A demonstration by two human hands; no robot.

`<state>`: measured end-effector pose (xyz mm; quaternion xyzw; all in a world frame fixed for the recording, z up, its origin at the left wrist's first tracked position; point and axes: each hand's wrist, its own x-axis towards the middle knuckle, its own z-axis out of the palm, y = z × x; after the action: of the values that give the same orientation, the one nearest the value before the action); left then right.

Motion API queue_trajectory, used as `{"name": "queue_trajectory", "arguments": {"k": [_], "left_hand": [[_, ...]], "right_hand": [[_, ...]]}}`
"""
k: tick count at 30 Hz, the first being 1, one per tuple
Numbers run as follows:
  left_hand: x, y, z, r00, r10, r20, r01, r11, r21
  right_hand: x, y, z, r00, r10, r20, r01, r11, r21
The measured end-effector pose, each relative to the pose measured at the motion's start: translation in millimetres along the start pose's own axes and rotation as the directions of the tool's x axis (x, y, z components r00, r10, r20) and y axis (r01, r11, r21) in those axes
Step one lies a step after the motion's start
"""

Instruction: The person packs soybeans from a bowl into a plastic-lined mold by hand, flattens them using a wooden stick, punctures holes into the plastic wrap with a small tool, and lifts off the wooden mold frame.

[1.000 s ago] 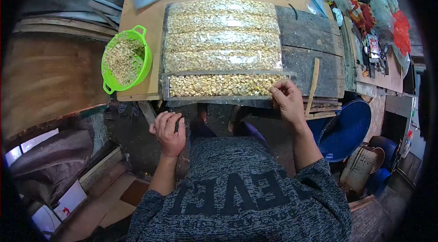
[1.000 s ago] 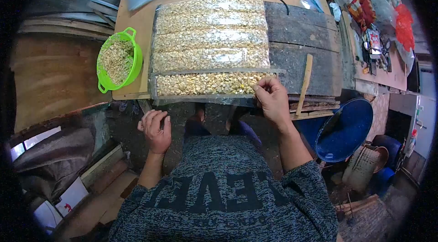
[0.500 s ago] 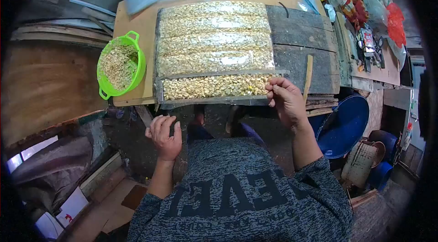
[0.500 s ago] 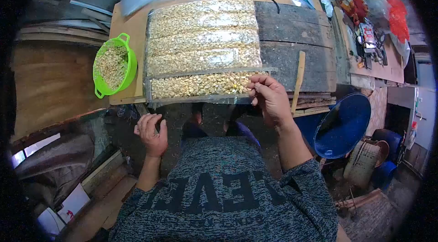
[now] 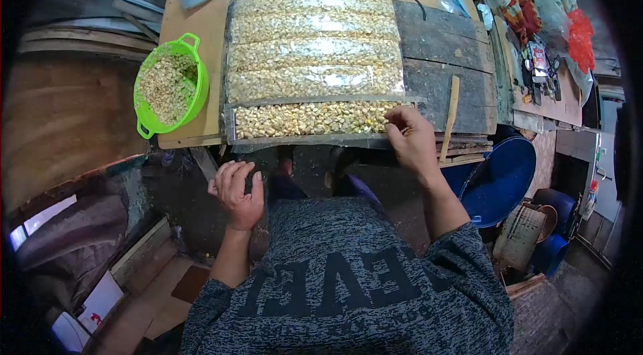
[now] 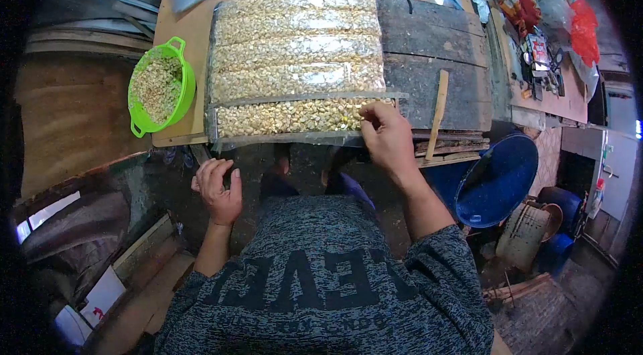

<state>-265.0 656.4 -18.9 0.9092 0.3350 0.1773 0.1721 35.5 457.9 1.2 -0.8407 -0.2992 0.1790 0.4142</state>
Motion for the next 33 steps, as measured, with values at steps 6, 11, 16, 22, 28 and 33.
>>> {"name": "queue_trajectory", "arguments": {"k": [6, 11, 16, 22, 28, 33], "left_hand": [[-7.9, -1.9, 0.3, 0.999, -0.024, 0.023, 0.024, 1.000, 0.006], [-10.0, -1.9, 1.2, 0.998, -0.042, 0.054, 0.041, 0.999, 0.009], [-7.7, -4.9, 1.5, 0.999, -0.035, 0.032, 0.035, 0.999, -0.004], [-7.5, -7.0, -0.8, 0.999, -0.046, 0.012, 0.046, 0.999, 0.000], [-6.3, -8.1, -3.8, 0.997, -0.078, 0.004, 0.078, 0.997, -0.001], [-3.4, -15.0, -4.5, 0.996, -0.087, -0.020, 0.086, 0.995, -0.041]], "right_hand": [[0.7, -1.2, 13.4, 0.992, -0.128, 0.014, 0.128, 0.959, -0.253], [4.5, -10.1, 18.8, 0.984, -0.142, 0.108, 0.170, 0.928, -0.332], [7.9, -16.7, 24.0, 0.975, -0.192, 0.114, 0.222, 0.869, -0.442], [10.2, -14.9, 26.5, 0.966, -0.236, 0.103, 0.257, 0.851, -0.458], [-12.8, -35.0, -32.6, 0.976, -0.103, 0.193, 0.177, 0.889, -0.423], [-30.7, -53.5, -68.4, 0.819, 0.224, 0.528, 0.243, 0.699, -0.673]]}}
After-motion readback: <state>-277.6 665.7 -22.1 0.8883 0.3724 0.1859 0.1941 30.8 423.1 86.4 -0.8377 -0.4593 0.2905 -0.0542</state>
